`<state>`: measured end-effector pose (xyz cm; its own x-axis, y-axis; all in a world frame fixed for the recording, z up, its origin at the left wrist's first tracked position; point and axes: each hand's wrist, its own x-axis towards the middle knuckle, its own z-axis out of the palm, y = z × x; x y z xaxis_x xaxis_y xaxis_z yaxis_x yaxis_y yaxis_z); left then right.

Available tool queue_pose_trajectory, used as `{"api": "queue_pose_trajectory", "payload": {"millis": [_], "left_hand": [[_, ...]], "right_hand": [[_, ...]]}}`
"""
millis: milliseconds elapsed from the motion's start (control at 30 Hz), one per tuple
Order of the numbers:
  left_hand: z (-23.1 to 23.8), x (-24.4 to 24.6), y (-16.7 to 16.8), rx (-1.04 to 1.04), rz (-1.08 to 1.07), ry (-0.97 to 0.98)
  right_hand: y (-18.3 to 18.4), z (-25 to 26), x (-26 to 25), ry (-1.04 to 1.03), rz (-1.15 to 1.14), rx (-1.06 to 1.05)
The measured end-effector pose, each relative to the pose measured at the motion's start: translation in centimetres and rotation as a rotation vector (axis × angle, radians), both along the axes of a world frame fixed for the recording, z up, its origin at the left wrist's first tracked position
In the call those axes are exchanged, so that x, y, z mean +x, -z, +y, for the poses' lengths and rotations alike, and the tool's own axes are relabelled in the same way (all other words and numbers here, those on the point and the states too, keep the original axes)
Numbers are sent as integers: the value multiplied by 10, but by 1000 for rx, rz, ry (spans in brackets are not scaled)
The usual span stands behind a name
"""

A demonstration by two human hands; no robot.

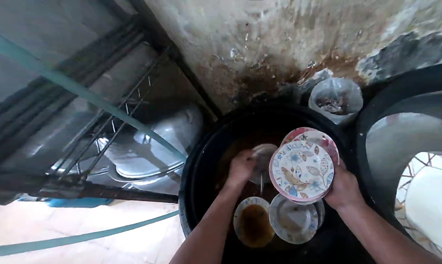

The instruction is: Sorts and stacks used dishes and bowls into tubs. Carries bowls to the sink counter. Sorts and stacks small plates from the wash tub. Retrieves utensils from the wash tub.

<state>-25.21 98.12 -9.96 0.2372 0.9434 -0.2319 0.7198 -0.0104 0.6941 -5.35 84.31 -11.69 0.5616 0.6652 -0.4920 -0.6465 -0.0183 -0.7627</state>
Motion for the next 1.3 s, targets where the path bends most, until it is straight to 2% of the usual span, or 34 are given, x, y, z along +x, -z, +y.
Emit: {"api": "queue_pose_trajectory", "payload": {"millis": [100, 200, 300, 433, 500, 567, 600, 700, 733, 800, 867, 933, 1000, 1100, 1200, 1300], "left_hand": [[0, -28, -33, 332, -49, -73], [0, -34, -59, 383, -269, -242], [-17, -14, -62, 234, -436, -202], [-42, 27, -35, -51, -496, -107], [-42, 27, -24, -146, -479, -11], [-36, 10, -16, -188, -305, 23], [-32, -2, -10, -189, -123, 54], [-39, -42, 22, -160, 570, 336], [-49, -51, 27, -159, 675, 394], [-63, -60, 28, -175, 744, 480], [-64, -71, 25, -160, 642, 496], [-57, -81, 13, -254, 426, 393], [-49, -88, -3, -343, 331, 303], [-28, -99, -12, -260, 236, 125], [-3, -114, 9, -142, -75, -182], [16, -107, 35, -122, -399, -432]], "right_hand": [[-2, 0, -1, 7, 27, 2], [3, -2, 0, -29, -14, 7], [4, -2, 1, -65, -83, -27], [3, -3, 0, -73, -124, -38], [4, -3, 0, -43, -109, -44], [5, -6, 0, -36, -85, 13], [6, -7, 0, -39, -64, 61], [7, -8, 1, -42, -51, 99], [7, -8, 0, -47, -60, 86], [6, -6, 0, -33, -64, 49], [6, -5, 0, -28, -57, 43], [4, -4, 0, -26, -42, 47], [4, -4, -1, -29, -15, 64], [7, -4, -1, -52, -28, 105], [9, -7, -1, -72, -85, 96], [8, -6, 0, -64, -66, 85]]}}
